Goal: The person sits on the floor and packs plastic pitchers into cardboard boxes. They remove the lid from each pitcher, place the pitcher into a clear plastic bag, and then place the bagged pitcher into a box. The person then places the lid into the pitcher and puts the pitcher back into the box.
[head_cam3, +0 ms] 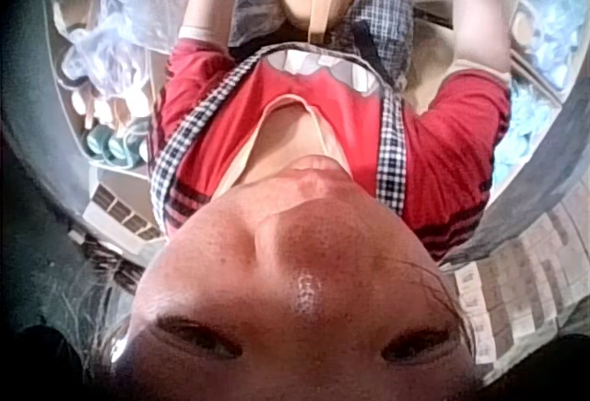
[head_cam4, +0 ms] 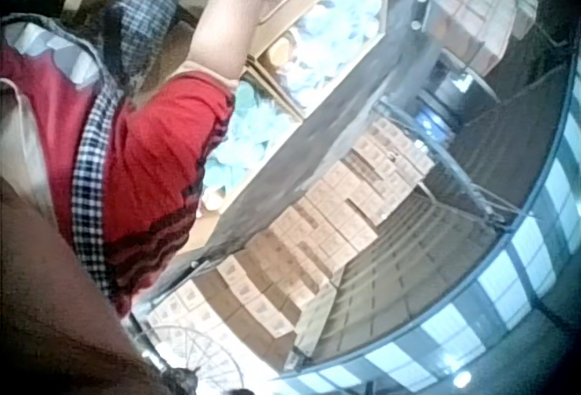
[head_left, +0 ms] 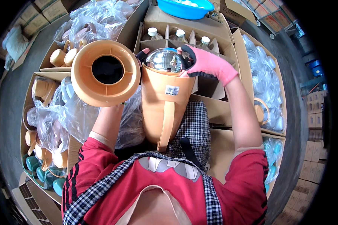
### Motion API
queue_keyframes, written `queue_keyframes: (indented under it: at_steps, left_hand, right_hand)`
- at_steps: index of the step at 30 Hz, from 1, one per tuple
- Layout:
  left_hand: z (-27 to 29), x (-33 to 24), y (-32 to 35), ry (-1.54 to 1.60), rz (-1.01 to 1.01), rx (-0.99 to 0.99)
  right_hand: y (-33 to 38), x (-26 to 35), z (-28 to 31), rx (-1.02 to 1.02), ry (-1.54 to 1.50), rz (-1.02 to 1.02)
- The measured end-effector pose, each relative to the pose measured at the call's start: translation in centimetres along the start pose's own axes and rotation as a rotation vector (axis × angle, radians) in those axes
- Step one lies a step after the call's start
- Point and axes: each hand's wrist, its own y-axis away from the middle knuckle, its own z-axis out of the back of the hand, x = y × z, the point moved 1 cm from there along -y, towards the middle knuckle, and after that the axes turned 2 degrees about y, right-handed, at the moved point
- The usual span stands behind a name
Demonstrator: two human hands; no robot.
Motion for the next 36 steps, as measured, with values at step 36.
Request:
queue_keyframes:
  at_steps: [36]
  left_hand:
    - [-4.0,0.3,-5.8,-1.781,-0.134,0.165]
  right_hand:
    - [-1.4,-4.3,-0.1,-0.49,-0.859,0.298]
